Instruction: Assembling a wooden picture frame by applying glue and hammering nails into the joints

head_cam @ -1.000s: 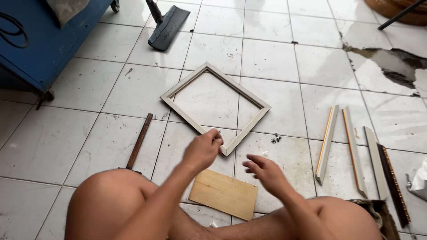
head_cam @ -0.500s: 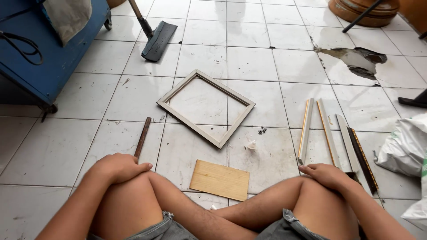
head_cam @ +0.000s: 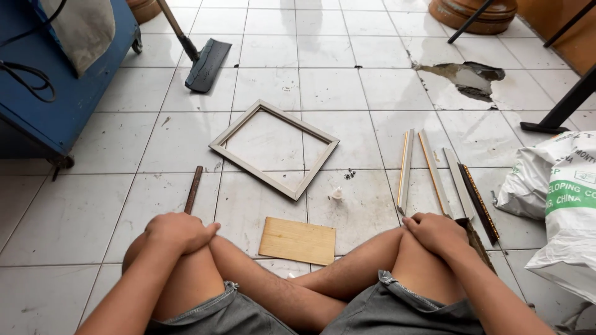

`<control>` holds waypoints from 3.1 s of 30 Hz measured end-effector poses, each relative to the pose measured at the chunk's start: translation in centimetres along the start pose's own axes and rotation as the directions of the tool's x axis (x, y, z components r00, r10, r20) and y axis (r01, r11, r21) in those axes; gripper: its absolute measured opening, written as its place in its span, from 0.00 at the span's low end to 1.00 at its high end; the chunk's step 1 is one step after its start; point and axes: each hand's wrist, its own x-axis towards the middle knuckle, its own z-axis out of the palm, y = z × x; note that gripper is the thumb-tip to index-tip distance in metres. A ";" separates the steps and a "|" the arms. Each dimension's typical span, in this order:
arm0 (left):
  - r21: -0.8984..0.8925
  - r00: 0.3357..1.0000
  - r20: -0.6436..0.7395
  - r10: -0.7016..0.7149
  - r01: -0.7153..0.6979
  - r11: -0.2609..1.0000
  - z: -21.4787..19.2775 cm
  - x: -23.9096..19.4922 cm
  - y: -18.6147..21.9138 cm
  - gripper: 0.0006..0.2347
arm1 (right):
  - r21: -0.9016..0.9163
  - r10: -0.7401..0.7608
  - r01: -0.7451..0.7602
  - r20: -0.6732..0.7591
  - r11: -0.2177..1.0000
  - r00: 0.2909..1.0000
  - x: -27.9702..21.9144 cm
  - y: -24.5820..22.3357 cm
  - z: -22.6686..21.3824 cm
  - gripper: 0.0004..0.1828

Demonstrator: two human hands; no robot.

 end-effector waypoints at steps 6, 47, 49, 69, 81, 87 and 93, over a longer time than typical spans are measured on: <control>0.033 0.983 0.031 0.183 -0.184 0.982 0.6 -1.6 6.0 0.31 | 0.076 -0.227 0.237 -0.120 0.969 0.967 -4.9 -1.4 -1.5 0.23; 0.005 0.903 0.189 0.385 -0.393 0.919 6.3 6.9 15.5 0.09 | -0.140 0.095 -0.109 -0.107 0.984 0.990 4.3 12.0 6.1 0.13; 0.024 0.896 0.190 0.401 -0.413 0.910 7.1 7.8 15.3 0.09 | -0.103 0.059 -0.071 -0.115 0.992 0.992 4.3 12.2 6.4 0.13; -0.323 0.917 -0.048 0.395 -0.389 0.863 -3.0 1.7 13.7 0.11 | 0.594 0.223 0.080 -0.419 0.800 0.880 0.8 8.3 -0.8 0.10; -0.471 0.953 -0.131 0.274 -0.303 0.828 -3.8 5.1 13.8 0.12 | 0.805 0.041 0.191 -0.258 0.561 0.965 7.8 -7.5 -7.1 0.10; -0.344 0.914 -0.002 0.406 -0.382 0.858 -3.3 6.2 14.5 0.13 | 0.692 -0.014 0.155 -0.205 0.705 0.979 12.4 -10.1 -2.5 0.10; -0.342 0.906 0.024 0.423 -0.391 0.855 -3.5 7.7 15.3 0.16 | 0.613 -0.044 0.083 -0.079 0.785 0.996 12.9 -11.7 -2.7 0.13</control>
